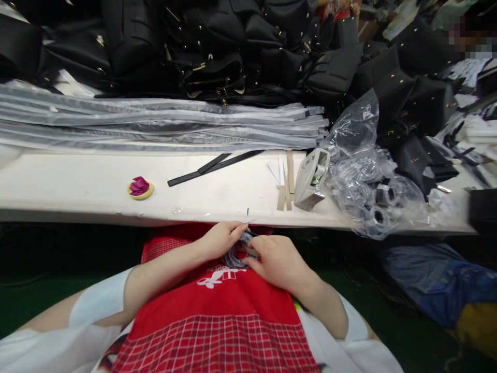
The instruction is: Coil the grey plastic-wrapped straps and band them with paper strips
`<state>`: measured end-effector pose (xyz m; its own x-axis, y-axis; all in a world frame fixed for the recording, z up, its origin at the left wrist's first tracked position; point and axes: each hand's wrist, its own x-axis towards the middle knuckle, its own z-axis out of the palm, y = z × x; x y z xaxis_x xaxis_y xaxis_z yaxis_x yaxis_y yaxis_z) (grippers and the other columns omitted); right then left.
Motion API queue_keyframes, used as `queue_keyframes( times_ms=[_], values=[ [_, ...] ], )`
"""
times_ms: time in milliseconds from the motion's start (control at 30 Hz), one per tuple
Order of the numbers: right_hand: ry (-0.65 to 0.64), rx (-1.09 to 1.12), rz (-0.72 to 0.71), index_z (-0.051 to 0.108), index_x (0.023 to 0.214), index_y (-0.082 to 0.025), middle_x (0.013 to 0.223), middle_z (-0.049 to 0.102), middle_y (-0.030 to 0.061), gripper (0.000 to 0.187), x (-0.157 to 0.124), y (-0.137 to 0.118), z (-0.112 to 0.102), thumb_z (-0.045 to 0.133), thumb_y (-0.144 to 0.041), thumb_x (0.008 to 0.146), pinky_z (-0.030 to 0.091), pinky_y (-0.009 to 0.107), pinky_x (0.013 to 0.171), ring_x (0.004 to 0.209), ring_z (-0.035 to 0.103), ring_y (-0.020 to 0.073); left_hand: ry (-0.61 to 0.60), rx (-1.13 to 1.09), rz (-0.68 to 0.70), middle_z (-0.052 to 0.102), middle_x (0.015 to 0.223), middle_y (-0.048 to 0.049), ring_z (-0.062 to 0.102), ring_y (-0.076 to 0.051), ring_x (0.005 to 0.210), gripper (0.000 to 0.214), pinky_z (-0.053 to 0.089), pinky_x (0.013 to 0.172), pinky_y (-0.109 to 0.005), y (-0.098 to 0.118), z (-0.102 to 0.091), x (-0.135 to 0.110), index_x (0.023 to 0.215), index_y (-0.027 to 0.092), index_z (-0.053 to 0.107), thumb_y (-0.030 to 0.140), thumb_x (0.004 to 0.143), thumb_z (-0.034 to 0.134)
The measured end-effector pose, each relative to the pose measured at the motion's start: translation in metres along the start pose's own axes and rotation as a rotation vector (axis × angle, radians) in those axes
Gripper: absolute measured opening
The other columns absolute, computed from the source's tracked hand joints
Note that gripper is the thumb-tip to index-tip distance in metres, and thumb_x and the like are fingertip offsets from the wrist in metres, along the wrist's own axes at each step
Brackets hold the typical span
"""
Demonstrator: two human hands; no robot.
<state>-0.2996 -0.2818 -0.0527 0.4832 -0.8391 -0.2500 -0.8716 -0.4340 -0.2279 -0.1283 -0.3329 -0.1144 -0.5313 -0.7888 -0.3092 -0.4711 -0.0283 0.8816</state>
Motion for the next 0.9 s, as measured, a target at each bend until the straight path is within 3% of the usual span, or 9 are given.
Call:
queue_keyframes(
  times_ms=[167,300,467,600,733,900],
  values=[
    [0.037,-0.012,0.111,0.061,0.071,-0.021,0.068,0.067,0.0012,0.023,-0.018,0.008,-0.016,0.055,-0.036,0.088,0.031,0.028,0.056,0.062,0.061,0.0160,-0.073,-0.165,-0.139,0.073,0.077,-0.0043,0.066,-0.020,0.059,0.047,0.049,0.058,-0.029,-0.009,0.001,0.002,0.098,0.017,0.064,0.053,0.089,0.035],
    [0.043,-0.026,0.106,0.062,0.071,-0.021,0.068,0.068,0.0020,0.020,-0.009,0.003,-0.011,0.055,-0.032,0.086,0.027,0.029,0.054,0.059,0.061,0.0164,-0.009,-0.032,-0.039,0.074,0.079,-0.0041,0.066,-0.021,0.068,0.043,0.049,0.066,-0.029,-0.005,0.000,0.003,0.089,0.019,0.069,0.050,0.089,0.038],
    [0.085,0.021,0.105,0.066,0.078,-0.020,0.077,0.071,0.0033,0.019,0.010,0.005,0.002,0.055,-0.032,0.088,0.032,0.027,0.057,0.066,0.063,0.0168,-0.053,-0.017,0.016,0.074,0.079,-0.0041,0.065,-0.021,0.072,0.046,0.049,0.070,-0.028,0.003,-0.002,0.002,0.085,0.017,0.070,0.049,0.091,0.037],
    [0.196,0.230,0.130,0.067,0.077,-0.022,0.075,0.070,-0.0007,0.018,0.009,0.017,0.006,0.062,-0.036,0.086,0.034,0.024,0.062,0.068,0.061,0.0131,-0.083,-0.068,0.087,0.075,0.089,-0.0041,0.066,-0.020,0.083,0.043,0.048,0.079,-0.027,0.006,-0.004,-0.003,0.091,0.017,0.071,0.044,0.092,0.037],
    [0.286,0.462,0.176,0.069,0.076,-0.021,0.070,0.068,-0.0030,0.018,0.005,0.023,0.011,0.062,-0.036,0.086,0.035,0.022,0.061,0.062,0.056,0.0099,-0.108,-0.079,0.165,0.072,0.082,-0.0033,0.064,-0.018,0.078,0.043,0.047,0.079,-0.026,0.011,-0.005,-0.010,0.083,0.016,0.070,0.039,0.095,0.035],
    [0.226,0.833,0.244,0.068,0.074,-0.016,0.056,0.059,-0.0045,0.019,0.006,0.031,0.022,0.067,-0.034,0.080,0.032,0.019,0.050,0.050,0.046,0.0075,-0.092,0.009,0.206,0.072,0.089,-0.0038,0.063,-0.018,0.081,0.028,0.047,0.077,-0.026,0.019,0.001,-0.017,0.100,0.017,0.070,0.036,0.087,0.053]
  ],
)
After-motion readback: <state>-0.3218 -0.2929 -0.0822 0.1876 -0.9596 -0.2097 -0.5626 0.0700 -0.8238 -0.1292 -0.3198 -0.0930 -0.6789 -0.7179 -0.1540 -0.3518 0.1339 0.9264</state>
